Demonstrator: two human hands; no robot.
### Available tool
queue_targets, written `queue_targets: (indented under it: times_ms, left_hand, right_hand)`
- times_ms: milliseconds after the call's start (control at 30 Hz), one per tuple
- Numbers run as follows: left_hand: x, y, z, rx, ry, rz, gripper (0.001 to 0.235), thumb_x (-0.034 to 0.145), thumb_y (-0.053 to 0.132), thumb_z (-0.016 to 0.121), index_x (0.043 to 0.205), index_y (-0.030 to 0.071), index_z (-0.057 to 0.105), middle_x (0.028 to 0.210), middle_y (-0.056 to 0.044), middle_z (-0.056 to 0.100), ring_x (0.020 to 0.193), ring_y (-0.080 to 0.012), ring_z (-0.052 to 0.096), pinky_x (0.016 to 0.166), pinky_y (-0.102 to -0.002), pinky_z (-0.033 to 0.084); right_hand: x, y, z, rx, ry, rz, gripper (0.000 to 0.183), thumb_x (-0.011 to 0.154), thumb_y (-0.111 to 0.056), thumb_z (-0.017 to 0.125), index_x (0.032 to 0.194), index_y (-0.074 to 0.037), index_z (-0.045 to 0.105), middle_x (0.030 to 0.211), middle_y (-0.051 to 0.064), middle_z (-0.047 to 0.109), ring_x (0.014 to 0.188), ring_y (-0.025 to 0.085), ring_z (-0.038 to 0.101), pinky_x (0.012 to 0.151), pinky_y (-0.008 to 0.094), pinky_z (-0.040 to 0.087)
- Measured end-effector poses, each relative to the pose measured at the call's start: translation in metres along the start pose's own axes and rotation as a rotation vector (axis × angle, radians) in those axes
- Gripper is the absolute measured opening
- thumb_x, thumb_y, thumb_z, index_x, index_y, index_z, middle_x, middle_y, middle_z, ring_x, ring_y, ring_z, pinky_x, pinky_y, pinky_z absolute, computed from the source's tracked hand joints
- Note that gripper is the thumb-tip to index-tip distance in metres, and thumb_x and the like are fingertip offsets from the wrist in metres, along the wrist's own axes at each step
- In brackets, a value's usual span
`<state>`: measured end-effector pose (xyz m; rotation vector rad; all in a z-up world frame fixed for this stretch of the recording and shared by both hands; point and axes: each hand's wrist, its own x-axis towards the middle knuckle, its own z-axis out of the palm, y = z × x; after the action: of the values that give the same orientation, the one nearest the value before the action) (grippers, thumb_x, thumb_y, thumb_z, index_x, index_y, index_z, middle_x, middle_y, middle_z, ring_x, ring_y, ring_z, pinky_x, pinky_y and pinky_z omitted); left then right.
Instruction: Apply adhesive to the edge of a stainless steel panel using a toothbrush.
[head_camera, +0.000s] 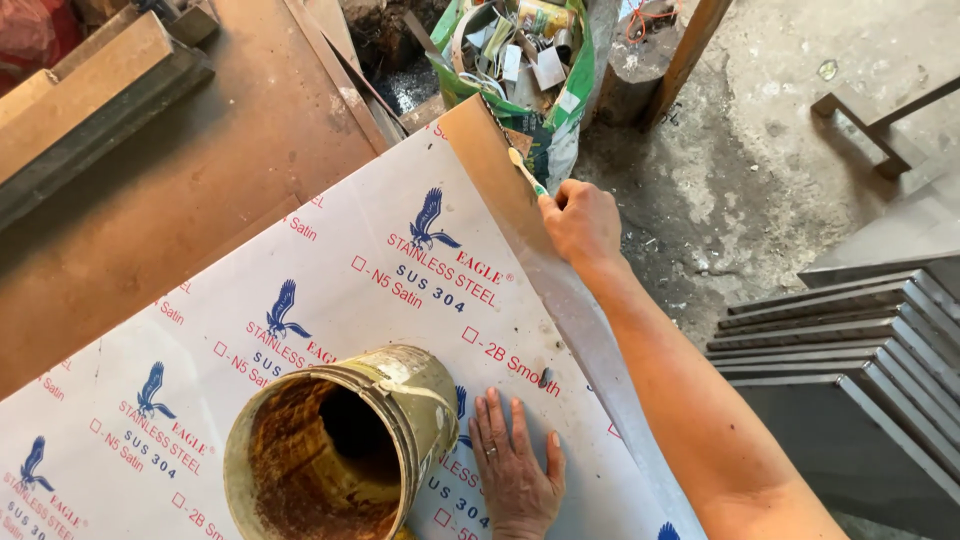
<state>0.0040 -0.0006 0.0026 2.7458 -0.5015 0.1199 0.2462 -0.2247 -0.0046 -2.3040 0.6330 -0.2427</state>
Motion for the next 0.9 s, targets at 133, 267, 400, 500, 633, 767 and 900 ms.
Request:
queue_targets:
  times_ms: [133, 267, 400, 500, 633, 767, 900]
  left_hand:
    - [-0.002, 0.0, 0.002, -0.002, -0.01, -0.016, 0.069, 0.093, 0.037, 0.059, 0.145, -0.002, 0.038, 0.156, -0.03, 0.03, 0.147, -0.0467, 0.026, 0.118, -0.059, 0.023]
    - [-0.001, -0.001, 0.004, 0.006, 0.015, -0.019, 0.068, 0.094, 0.038, 0.058, 0.145, -0.002, 0.039, 0.156, -0.029, 0.031, 0.147, -0.046, 0.027, 0.119, -0.059, 0.024]
    - [-0.003, -0.002, 0.009, 0.006, 0.041, -0.017, 0.066, 0.096, 0.039, 0.057, 0.145, -0.002, 0.04, 0.156, -0.029, 0.034, 0.147, -0.0456, 0.031, 0.118, -0.059, 0.025]
    - [-0.009, -0.005, 0.014, 0.008, 0.043, -0.01, 0.066, 0.095, 0.039, 0.057, 0.144, -0.002, 0.041, 0.155, -0.03, 0.035, 0.146, -0.0472, 0.032, 0.117, -0.06, 0.026]
    - [-0.011, -0.008, 0.018, -0.01, 0.057, -0.001, 0.067, 0.095, 0.039, 0.058, 0.143, -0.003, 0.042, 0.154, -0.032, 0.035, 0.145, -0.0487, 0.032, 0.116, -0.061, 0.027]
    - [-0.009, -0.009, 0.02, -0.005, 0.081, 0.016, 0.067, 0.094, 0.039, 0.059, 0.144, -0.003, 0.043, 0.155, -0.031, 0.036, 0.145, -0.0481, 0.033, 0.116, -0.061, 0.028]
    - [-0.008, -0.01, 0.02, 0.011, 0.071, -0.009, 0.068, 0.093, 0.04, 0.058, 0.144, -0.003, 0.043, 0.154, -0.031, 0.036, 0.144, -0.048, 0.033, 0.115, -0.061, 0.029]
  right_hand:
    - [-0.014, 0.001, -0.008, -0.039, -0.035, 0.008, 0.032, 0.088, -0.035, 0.076, 0.077, -0.004, 0.073, 0.075, 0.02, 0.071, 0.073, 0.04, 0.07, 0.068, 0.049, 0.053]
    - [0.001, -0.007, 0.001, -0.021, -0.062, 0.055, 0.033, 0.09, -0.035, 0.074, 0.079, -0.004, 0.073, 0.075, 0.019, 0.072, 0.075, 0.039, 0.072, 0.07, 0.048, 0.054]
    - [0.024, -0.02, 0.016, -0.015, -0.04, 0.088, 0.03, 0.087, -0.035, 0.074, 0.08, -0.006, 0.076, 0.078, 0.02, 0.073, 0.077, 0.039, 0.071, 0.072, 0.049, 0.055]
    - [0.017, -0.018, 0.015, -0.039, -0.052, 0.064, 0.033, 0.09, -0.035, 0.073, 0.081, -0.004, 0.075, 0.079, 0.021, 0.073, 0.08, 0.04, 0.071, 0.074, 0.05, 0.055]
    - [0.042, -0.02, 0.04, -0.031, 0.003, 0.038, 0.033, 0.089, -0.036, 0.074, 0.081, -0.004, 0.075, 0.079, 0.022, 0.072, 0.081, 0.041, 0.072, 0.075, 0.05, 0.055]
    - [0.045, -0.026, 0.036, 0.014, 0.023, 0.048, 0.029, 0.086, -0.034, 0.075, 0.078, -0.006, 0.076, 0.077, 0.022, 0.071, 0.079, 0.041, 0.071, 0.073, 0.05, 0.056]
    - [0.037, -0.022, 0.039, 0.03, 0.008, 0.059, 0.03, 0.087, -0.033, 0.074, 0.08, -0.005, 0.075, 0.077, 0.023, 0.072, 0.078, 0.04, 0.072, 0.074, 0.049, 0.056]
